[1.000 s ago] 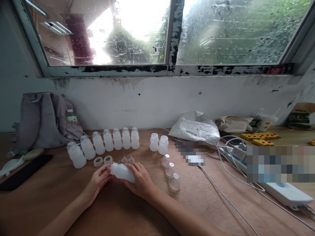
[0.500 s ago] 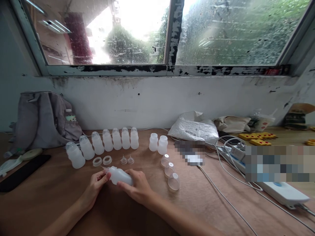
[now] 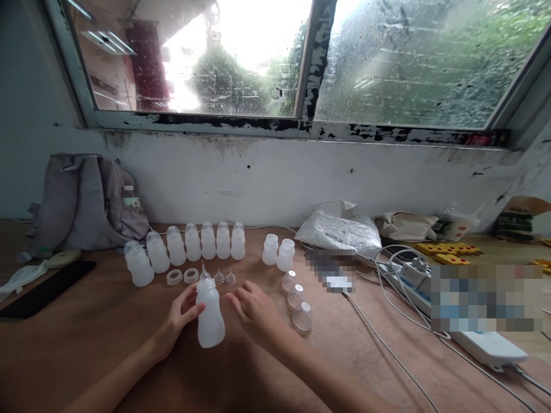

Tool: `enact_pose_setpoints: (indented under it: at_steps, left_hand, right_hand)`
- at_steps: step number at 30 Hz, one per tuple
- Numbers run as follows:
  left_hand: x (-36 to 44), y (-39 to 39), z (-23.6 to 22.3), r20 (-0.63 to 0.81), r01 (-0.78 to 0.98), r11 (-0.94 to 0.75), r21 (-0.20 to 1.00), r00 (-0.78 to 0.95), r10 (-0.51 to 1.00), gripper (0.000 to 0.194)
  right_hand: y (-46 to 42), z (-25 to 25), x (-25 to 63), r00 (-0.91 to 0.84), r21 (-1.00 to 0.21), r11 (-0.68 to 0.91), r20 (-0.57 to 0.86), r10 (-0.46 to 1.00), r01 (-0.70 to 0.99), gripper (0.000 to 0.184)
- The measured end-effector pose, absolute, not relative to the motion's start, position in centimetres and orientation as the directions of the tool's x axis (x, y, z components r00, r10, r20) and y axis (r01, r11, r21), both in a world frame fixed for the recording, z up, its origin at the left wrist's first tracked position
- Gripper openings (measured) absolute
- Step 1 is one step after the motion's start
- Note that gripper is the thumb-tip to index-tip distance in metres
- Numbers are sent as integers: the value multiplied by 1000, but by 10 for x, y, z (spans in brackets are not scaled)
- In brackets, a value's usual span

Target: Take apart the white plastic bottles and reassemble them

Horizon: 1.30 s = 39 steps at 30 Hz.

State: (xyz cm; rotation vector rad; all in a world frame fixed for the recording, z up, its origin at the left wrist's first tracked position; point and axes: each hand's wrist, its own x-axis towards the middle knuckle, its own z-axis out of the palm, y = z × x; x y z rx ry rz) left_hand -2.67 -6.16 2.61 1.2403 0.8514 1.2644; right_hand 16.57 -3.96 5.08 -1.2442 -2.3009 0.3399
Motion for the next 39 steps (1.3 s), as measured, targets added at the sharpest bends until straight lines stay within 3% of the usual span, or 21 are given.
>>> enact_pose_setpoints:
  at_steps: [3,8,12,15,17,20,23,29,39]
  left_hand:
    - [-29,-62,25,165,-247,-137,959,100,981,43]
    - [-31,-59,18,55,-306,-54,950,-5,998,41]
    - [-31,-59,19,39,-330,-45,943,-23,999,46]
    - [-32,-59,20,43,-315,-44,948,-12,999,46]
    - [-32,-59,21,41,-300,-38,953,3,999,44]
    - [-32,-59,22,56,-288,-46,957,26,998,39]
    - [-32,-60,23,69,-284,-51,957,54,996,37]
    - [-30,-62,26,33,-268,9,963,151,988,37]
    - [-32,-55,24,-25,-290,66,955,143,989,35]
  right_hand:
    - [-35,76,202,-351,-291,434,296,888,853,28]
    - [-37,95,252,-116,-41,120,94,989,992,25]
    - [-43,83,265,-140,-16,140,-26,990,990,18]
    - [-42,80,259,-247,-136,243,-11,969,961,14]
    - [-38,84,250,-309,-313,305,38,950,899,17]
    - [-29,92,232,-372,-627,371,136,918,685,22]
    - [-19,94,214,-427,-814,411,227,875,409,24]
    - [-1,88,183,-516,-928,355,250,819,115,24]
    - [17,74,167,-495,-953,301,264,828,-4,24]
